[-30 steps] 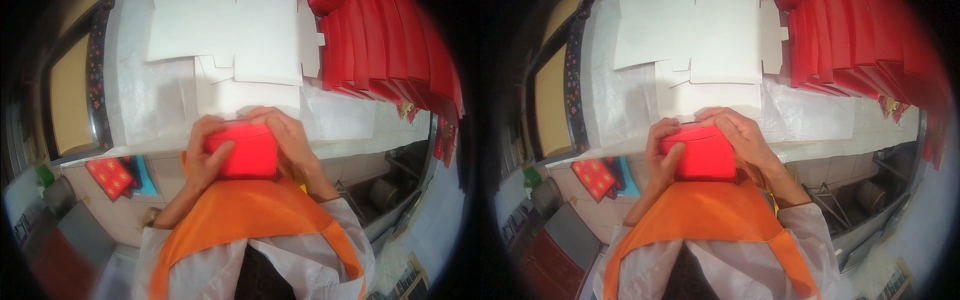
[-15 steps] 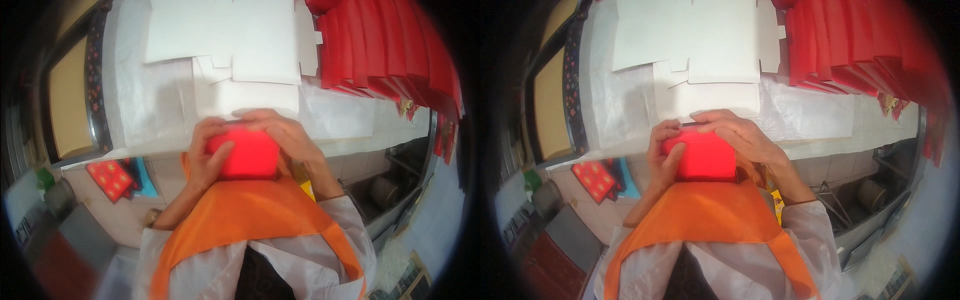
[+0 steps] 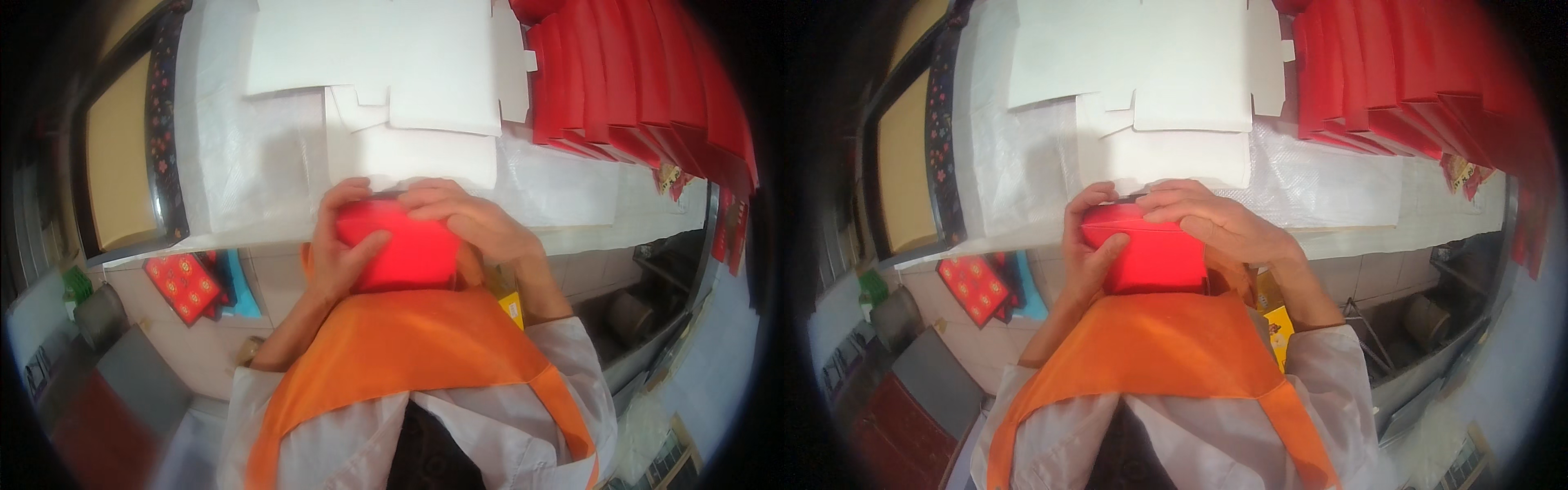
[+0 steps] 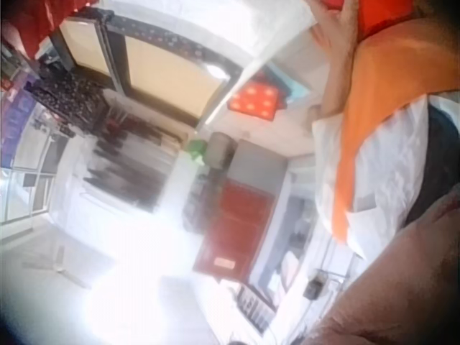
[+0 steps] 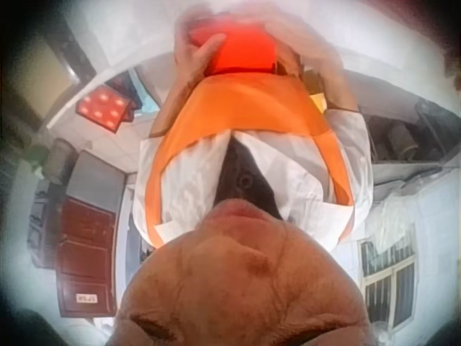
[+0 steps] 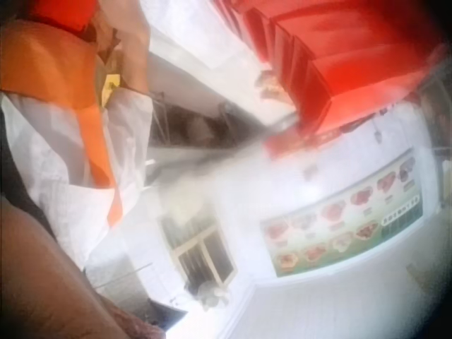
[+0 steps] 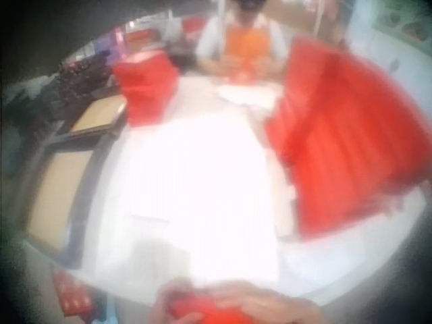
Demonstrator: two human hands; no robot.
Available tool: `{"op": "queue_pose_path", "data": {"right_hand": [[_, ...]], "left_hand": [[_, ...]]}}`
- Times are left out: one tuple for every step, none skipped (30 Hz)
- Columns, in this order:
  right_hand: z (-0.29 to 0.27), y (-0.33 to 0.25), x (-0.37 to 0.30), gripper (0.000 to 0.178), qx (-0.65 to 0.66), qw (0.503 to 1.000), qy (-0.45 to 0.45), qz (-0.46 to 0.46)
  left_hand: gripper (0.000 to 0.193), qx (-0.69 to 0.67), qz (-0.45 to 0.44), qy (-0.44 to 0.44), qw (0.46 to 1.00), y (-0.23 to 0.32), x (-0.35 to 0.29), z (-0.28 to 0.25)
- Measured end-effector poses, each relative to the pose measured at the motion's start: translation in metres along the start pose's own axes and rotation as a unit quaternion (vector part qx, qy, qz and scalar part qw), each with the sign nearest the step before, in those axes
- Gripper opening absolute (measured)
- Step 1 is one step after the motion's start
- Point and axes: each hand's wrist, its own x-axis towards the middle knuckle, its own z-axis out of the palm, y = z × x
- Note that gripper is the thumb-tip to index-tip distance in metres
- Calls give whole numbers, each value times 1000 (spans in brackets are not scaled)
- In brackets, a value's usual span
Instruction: The person assembles small red boxes by folding white cardboard inserts and placing them inside red sleeves. They then place the completed boxes into a larger tray and arrange them in rows.
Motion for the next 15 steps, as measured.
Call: {"op": "queue_pose_path", "data": {"right_hand": [[-2,-1,-1,28,3,1000,-8,9],[-4,-2,-1,28,5,1000,-16,18],[-2,-4,0,28,4,999,9,50],[0,-8,2,28,2,996,36,82],[3,-10,3,28,0,991,62,115],[5,-8,4,28,9,992,61,112],[7,-5,4,29,15,992,62,113],[7,-4,3,29,21,991,63,114],[6,-6,3,30,27,992,50,110],[5,-8,4,31,35,993,37,105],[3,-9,3,32,43,994,24,100],[2,-6,1,32,111,988,28,106],[0,0,-2,33,179,977,31,110],[0,3,-4,33,245,962,34,112],[2,1,-5,33,216,969,47,107]], "left_hand": [[49,-4,3,-9,1000,-1,0,0],[48,-7,7,-19,1000,-2,0,0],[48,0,3,-23,1000,0,0,0],[47,7,0,-29,1000,3,2,1],[47,13,-3,-35,999,5,3,2],[45,17,-3,-27,999,6,2,2],[44,16,-4,-21,1000,6,1,3],[43,15,-4,-15,1000,5,1,3],[40,12,-8,-11,1000,4,-1,3],[38,11,-13,-7,1000,0,-3,1],[35,10,-18,-2,1000,-2,-4,1],[33,5,-22,-1,1000,-2,-4,1],[31,2,-25,1,1000,2,-4,1],[29,-2,-28,4,1000,3,-4,1],[29,-8,-30,8,999,3,-5,2]]}}
